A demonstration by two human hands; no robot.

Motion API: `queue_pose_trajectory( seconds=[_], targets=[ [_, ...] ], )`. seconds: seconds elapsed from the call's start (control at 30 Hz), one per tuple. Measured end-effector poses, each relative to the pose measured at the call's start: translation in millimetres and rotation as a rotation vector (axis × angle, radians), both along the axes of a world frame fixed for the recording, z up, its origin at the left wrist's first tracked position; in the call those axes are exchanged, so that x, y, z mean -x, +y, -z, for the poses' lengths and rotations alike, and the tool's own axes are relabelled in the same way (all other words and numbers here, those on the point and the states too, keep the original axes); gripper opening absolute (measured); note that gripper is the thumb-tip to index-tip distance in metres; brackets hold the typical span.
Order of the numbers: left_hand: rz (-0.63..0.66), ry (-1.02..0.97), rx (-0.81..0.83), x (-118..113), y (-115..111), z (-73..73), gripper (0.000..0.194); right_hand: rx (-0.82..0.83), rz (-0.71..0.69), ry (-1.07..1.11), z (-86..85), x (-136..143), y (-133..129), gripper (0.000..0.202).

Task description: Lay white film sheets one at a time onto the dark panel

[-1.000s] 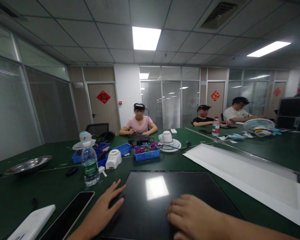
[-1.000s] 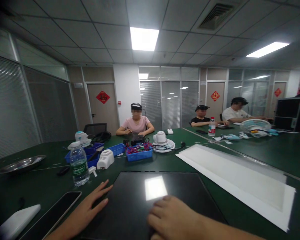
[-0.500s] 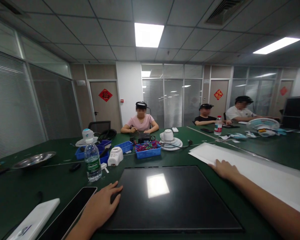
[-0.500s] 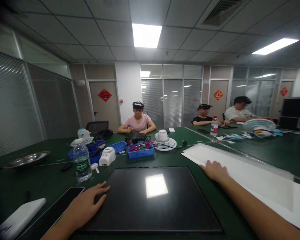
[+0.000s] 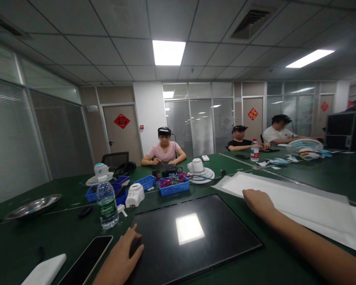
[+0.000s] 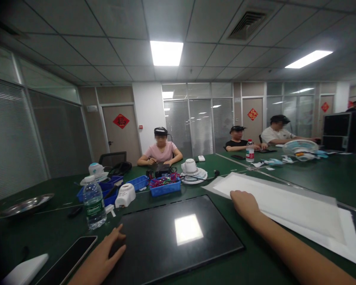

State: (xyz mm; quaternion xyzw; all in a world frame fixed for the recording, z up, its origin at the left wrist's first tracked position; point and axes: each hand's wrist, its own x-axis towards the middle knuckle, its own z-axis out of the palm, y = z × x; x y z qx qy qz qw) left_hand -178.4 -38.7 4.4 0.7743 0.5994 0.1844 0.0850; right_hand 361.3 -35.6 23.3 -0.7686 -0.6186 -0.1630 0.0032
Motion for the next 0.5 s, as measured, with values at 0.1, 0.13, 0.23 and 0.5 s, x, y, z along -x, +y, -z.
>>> queue_pose_trajectory(
  seconds=[0.1, 0.13, 0.23, 0.5],
  targets=[
    [0.012, -0.016, 0.044, 1, 6, 9.1, 0.059, -0.010, -0.160, 0.001, -2.6, 40, -7, 0.024],
    [0.012, -0.019, 0.054, 0, 7, 10.4, 0.061, -0.002, -0.229, 0.005, -2.5, 56, -11, 0.026],
    [0.019, -0.034, 0.074, -1, 8, 9.8, 0.064, 0.040, -0.443, 0.012, -1.1, 106, -28, 0.025],
    [0.040, -0.088, 0.109, -5, 3, 4.4, 0.071, 0.074, -0.980, 0.079, -2.0, 178, -74, 0.015]
  ],
)
